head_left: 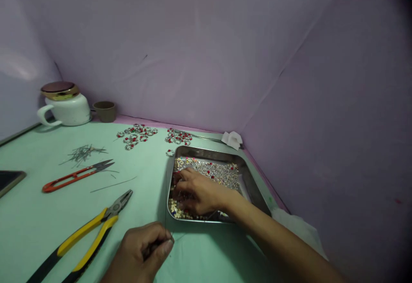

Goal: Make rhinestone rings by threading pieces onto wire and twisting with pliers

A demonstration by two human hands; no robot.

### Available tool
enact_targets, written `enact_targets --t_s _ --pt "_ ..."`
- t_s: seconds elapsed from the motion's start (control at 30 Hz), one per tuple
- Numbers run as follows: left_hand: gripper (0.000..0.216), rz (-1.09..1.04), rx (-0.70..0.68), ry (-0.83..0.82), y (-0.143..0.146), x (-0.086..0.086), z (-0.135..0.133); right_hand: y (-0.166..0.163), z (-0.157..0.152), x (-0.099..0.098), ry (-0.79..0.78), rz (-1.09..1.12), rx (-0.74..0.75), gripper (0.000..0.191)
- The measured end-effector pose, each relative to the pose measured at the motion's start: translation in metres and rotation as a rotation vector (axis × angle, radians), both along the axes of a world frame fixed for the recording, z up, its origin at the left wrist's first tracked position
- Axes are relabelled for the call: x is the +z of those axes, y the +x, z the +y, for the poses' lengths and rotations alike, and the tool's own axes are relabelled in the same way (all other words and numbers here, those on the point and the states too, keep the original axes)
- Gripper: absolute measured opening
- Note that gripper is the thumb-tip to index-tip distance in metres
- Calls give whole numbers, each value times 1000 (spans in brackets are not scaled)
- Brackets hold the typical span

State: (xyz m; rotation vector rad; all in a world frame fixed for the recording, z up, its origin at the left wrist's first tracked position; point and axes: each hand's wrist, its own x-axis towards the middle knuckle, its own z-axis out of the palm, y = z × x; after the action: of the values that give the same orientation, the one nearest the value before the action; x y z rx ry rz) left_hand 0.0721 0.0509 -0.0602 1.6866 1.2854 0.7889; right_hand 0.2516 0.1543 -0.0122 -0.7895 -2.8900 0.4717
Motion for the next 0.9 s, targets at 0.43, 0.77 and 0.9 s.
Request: enact_targets --t_s 0.43,0.77,0.9 --pt "29 77 -64 69 -3 0 1 70 -5 20 17 16 -455 11" --pt "28 1 80 37 4 8 -3 66 -4 28 -35 48 -773 15" --pt "27 0 100 9 4 8 -2 88 -9 28 -230 -84 -723 12"
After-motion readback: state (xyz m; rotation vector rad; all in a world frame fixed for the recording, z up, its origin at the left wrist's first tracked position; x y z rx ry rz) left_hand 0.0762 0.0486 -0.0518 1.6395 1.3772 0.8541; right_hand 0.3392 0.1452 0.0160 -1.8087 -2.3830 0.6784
